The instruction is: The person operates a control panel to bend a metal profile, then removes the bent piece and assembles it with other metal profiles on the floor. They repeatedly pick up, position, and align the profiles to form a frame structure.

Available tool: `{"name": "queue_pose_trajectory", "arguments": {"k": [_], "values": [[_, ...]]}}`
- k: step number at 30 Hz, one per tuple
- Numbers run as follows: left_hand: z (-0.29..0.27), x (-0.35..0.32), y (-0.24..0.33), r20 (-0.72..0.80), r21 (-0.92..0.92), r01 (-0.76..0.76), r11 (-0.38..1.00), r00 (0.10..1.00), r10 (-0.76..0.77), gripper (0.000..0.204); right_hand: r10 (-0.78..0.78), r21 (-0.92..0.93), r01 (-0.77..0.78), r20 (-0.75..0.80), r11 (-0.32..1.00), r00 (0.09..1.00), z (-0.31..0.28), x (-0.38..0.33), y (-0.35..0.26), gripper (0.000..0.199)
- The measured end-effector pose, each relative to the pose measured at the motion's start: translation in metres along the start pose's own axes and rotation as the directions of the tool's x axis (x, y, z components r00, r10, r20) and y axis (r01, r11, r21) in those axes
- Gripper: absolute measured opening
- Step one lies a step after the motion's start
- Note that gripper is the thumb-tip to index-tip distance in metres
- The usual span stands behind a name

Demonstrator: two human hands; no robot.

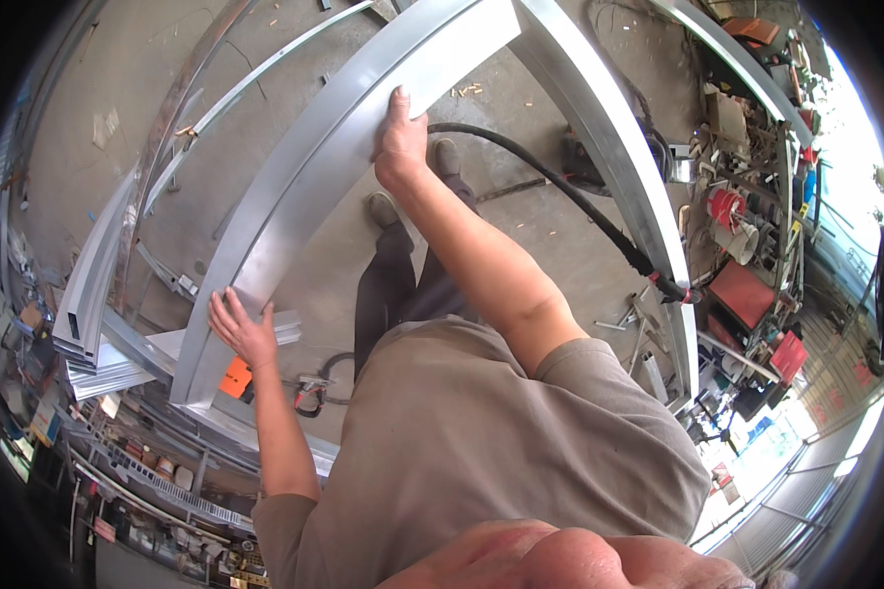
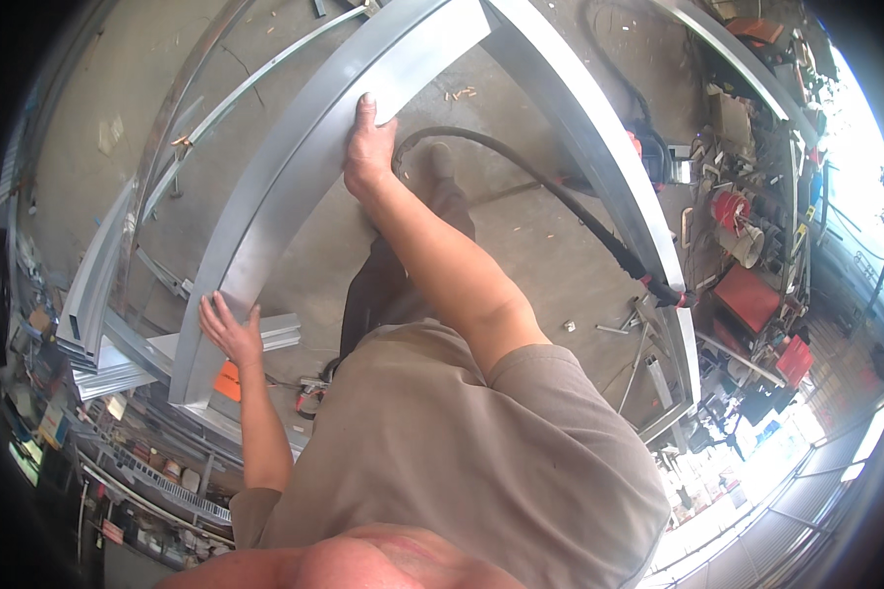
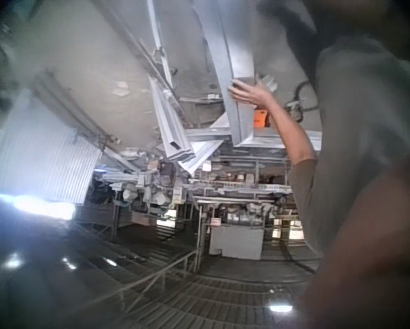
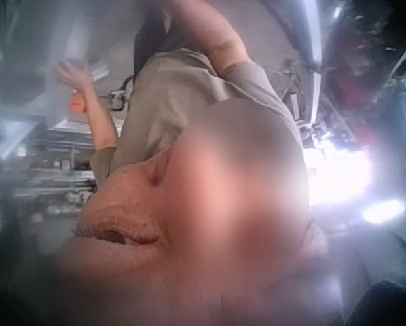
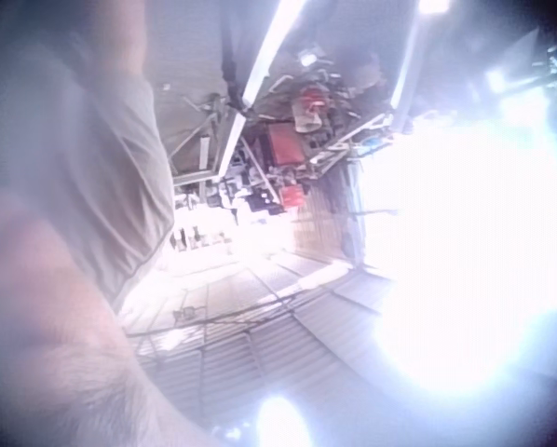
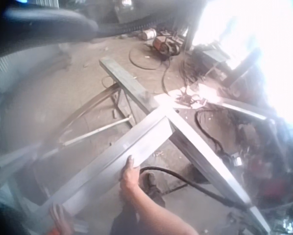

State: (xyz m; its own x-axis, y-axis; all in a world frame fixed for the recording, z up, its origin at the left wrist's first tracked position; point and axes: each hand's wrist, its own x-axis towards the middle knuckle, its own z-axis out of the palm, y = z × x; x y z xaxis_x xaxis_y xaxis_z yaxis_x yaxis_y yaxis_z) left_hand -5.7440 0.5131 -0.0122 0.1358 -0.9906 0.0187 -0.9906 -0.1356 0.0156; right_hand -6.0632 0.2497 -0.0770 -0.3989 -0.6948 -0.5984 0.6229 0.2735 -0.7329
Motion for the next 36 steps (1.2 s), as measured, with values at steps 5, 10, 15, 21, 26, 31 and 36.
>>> {"name": "queue_pose_trajectory", "arguments": {"k": [5, 10, 15, 21, 26, 31, 36], "values": [[-0.003, 0.062, 0.085, 0.159, -0.003, -0.095, 0.995, 0.983, 0.094, 0.115, 0.059, -0.069, -0.06, -0.02, 0.996, 0.998, -0.003, 0.003, 0.004, 0.079], [0.016, 0.138, 0.164, 0.144, -0.012, -0.293, 0.956, 0.946, 0.291, 0.121, 0.069, -0.059, -0.074, -0.079, 0.996, 0.994, 0.001, -0.005, -0.009, 0.068], [0.027, 0.153, 0.18, 0.019, 0.079, -0.372, 0.925, 0.928, 0.371, 0.122, 0.202, -0.053, -0.204, -0.044, 0.978, 0.978, 0.0, -0.011, -0.03, 0.076], [0.033, 0.152, 0.178, 0.007, 0.087, -0.379, 0.921, 0.925, 0.38, 0.125, 0.279, 0.012, -0.279, 0.006, 0.96, 0.96, 0.001, -0.011, -0.041, 0.077], [0.034, 0.154, 0.179, -0.006, 0.097, -0.387, 0.917, 0.921, 0.389, 0.122, 0.275, -0.009, -0.276, -0.031, 0.961, 0.961, 0.002, -0.011, -0.038, 0.07], [0.031, 0.156, 0.181, -0.006, 0.087, -0.393, 0.915, 0.919, 0.395, 0.122, 0.269, -0.063, -0.272, -0.051, 0.96, 0.962, 0.002, -0.01, -0.037, 0.07], [0.018, 0.164, 0.178, 0.074, 0.05, -0.399, 0.915, 0.916, 0.395, 0.127, 0.262, -0.04, -0.263, -0.039, 0.964, 0.964, 0.001, -0.01, -0.038, 0.075]]}}
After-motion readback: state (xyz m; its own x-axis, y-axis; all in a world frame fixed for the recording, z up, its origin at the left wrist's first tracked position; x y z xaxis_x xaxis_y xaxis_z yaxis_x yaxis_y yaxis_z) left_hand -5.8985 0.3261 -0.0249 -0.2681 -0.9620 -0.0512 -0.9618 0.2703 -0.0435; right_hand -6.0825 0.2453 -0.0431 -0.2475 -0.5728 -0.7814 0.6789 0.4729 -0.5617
